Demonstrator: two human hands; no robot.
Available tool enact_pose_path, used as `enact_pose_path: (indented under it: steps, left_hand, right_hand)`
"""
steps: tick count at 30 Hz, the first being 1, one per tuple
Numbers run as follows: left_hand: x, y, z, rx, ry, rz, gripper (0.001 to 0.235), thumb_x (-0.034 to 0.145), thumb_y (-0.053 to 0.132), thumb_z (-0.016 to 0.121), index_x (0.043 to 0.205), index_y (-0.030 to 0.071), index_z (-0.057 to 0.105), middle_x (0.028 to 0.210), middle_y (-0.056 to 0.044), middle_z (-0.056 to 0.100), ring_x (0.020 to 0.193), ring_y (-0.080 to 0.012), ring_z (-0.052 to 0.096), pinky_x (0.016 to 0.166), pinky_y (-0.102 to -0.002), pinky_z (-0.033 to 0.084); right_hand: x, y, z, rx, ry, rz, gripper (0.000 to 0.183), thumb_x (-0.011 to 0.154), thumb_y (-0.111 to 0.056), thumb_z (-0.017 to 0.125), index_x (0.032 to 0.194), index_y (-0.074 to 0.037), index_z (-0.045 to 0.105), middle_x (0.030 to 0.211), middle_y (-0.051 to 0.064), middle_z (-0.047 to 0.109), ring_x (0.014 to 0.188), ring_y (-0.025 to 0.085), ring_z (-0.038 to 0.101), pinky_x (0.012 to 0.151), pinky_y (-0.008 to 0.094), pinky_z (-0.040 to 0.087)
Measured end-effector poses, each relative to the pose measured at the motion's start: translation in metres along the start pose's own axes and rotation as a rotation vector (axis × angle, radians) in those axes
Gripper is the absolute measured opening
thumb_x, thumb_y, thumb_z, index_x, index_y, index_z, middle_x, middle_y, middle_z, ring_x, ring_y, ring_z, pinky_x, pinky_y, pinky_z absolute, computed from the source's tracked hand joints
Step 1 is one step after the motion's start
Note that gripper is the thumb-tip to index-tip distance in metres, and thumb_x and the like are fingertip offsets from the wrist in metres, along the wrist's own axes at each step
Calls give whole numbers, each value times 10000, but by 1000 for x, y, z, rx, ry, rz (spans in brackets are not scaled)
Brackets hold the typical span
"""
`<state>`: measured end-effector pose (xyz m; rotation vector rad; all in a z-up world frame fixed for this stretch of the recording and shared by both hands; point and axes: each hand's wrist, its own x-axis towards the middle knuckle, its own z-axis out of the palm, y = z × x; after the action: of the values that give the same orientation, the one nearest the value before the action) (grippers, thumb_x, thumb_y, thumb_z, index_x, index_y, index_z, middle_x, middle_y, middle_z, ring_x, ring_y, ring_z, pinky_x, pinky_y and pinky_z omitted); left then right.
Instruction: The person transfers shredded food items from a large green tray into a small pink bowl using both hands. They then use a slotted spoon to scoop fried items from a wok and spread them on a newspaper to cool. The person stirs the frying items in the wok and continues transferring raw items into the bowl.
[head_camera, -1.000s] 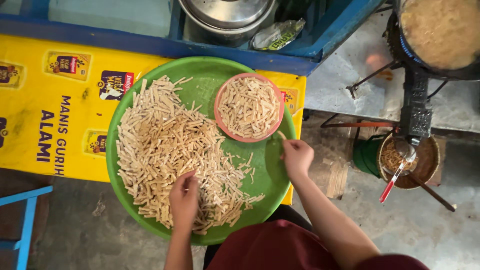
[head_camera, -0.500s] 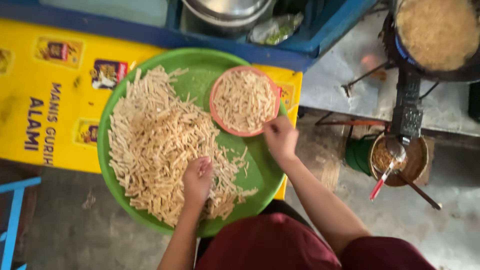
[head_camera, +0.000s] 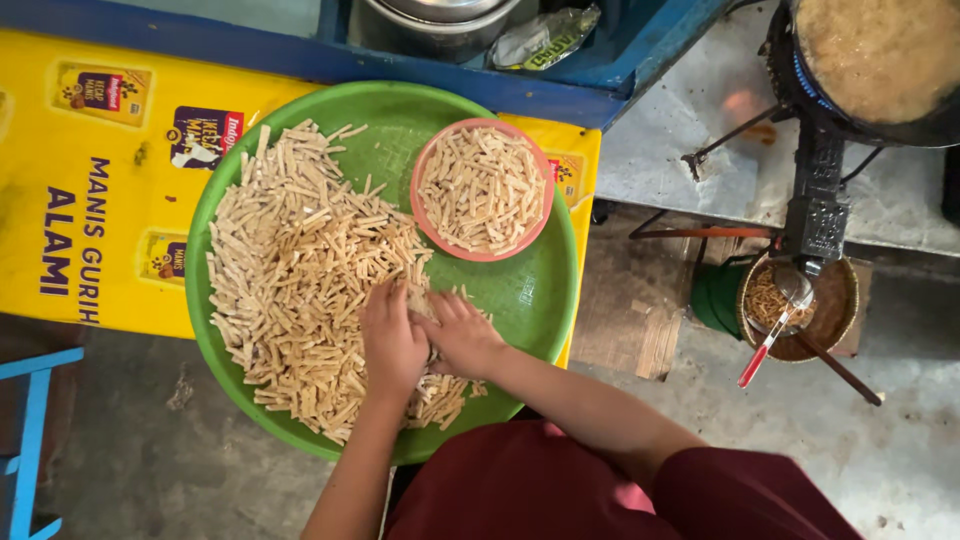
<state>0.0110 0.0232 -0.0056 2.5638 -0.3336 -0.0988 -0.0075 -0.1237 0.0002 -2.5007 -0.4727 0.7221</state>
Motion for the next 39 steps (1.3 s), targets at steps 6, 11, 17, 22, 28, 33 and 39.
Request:
enact_pose_path:
  steps: [6,11,17,22,28,33,39]
  left_hand:
    - [-15,-18,-5,-112,126,78,490,810,-18,618,1296,-46,572,1418,-293,511,1309,-497,484,1120,-537,393]
    - [-16,-22,-8,-164,154,39,456,813,-5,623,1267,-40,600,1398,-283,522,1314,-475,495,1116,-526,419]
    - [-12,-13,-23,-244,165,-7,422,857,-8,627,1278,-23,597,1405,-299,506,1321,-480,476,1053,-492,453]
    - [-15,-14,-25,-251,171,-14,404,841,1,649,1242,4,603,1383,-265,516,1305,-454,490,1014,-481,476]
    - [-22,-13,-15,-302,118,-45,387,854,-5,626,1240,7,590,1389,-238,527,1335,-445,480,937,-418,528]
    - [-26,-7,-11,-159,136,75,377,848,-2,650,1222,2,608,1359,-218,543,1314,-447,483,1078,-522,429]
    - [-30,-8,-15,-191,119,56,356,833,-3,646,1189,5,624,1348,-194,551,1287,-431,498,1057,-506,452]
  right_hand:
    - [5,-17,11,56,-34,138,566,889,-141,618,1432,-247,498,1471,213,395,1355,408,434,1060,550,429]
    - [12,-4,37,158,114,93,383,906,-79,565,1282,-148,597,1347,212,509,1298,399,517,985,472,524]
    - [40,21,17,354,211,156,220,783,-73,693,995,-73,754,1037,189,698,975,344,704,893,422,574]
    - [39,56,-79,539,266,151,222,720,-198,792,931,-129,781,880,70,756,759,209,737,752,364,601]
    - [48,104,-178,346,490,146,239,725,-190,812,945,-99,794,800,96,744,746,212,718,720,358,565]
    - [63,121,-189,350,500,131,251,800,-129,718,1038,-84,785,932,121,786,840,226,766,801,360,597]
    - [58,126,-187,195,561,4,328,812,1,608,1076,-71,790,977,195,758,888,359,732,821,424,572]
